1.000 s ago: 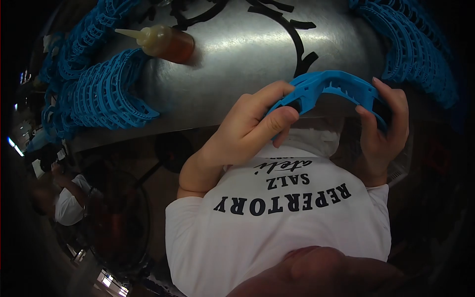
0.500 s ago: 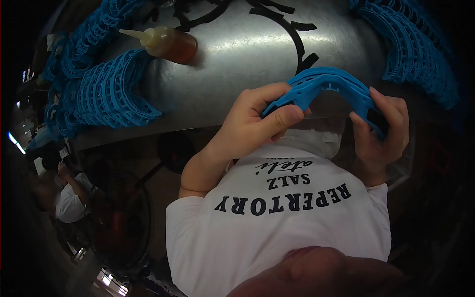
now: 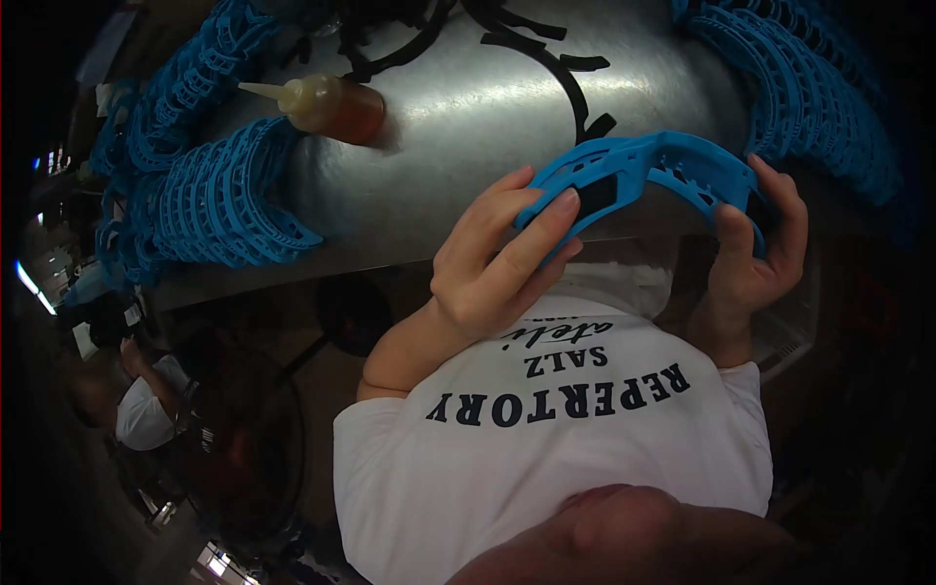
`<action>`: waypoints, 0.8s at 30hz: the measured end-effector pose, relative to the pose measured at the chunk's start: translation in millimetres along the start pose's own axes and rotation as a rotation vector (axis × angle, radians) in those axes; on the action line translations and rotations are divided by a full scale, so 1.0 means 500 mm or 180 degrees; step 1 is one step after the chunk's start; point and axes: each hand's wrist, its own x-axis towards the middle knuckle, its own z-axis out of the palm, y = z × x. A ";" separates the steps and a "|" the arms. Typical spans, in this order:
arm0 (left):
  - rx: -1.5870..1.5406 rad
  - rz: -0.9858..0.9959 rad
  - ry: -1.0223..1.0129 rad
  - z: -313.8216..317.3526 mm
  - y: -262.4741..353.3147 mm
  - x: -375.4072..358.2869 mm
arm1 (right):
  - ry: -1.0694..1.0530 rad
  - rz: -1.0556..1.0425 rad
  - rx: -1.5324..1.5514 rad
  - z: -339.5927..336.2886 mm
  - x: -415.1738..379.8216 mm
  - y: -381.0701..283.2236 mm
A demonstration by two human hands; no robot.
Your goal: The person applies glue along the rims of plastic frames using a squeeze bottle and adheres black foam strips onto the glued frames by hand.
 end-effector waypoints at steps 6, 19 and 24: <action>-0.0472 0.0087 0.0217 0.013 -0.014 -0.006 | -0.0042 -0.0059 -0.0184 0.002 -0.006 -0.002; -0.2589 -0.1425 -0.0826 -0.026 -0.029 0.043 | -0.0126 -0.0443 -0.0318 -0.005 -0.006 0.006; -0.2486 -0.1382 -0.0716 -0.016 -0.046 0.018 | -0.0185 -0.0350 -0.0270 -0.001 -0.006 0.008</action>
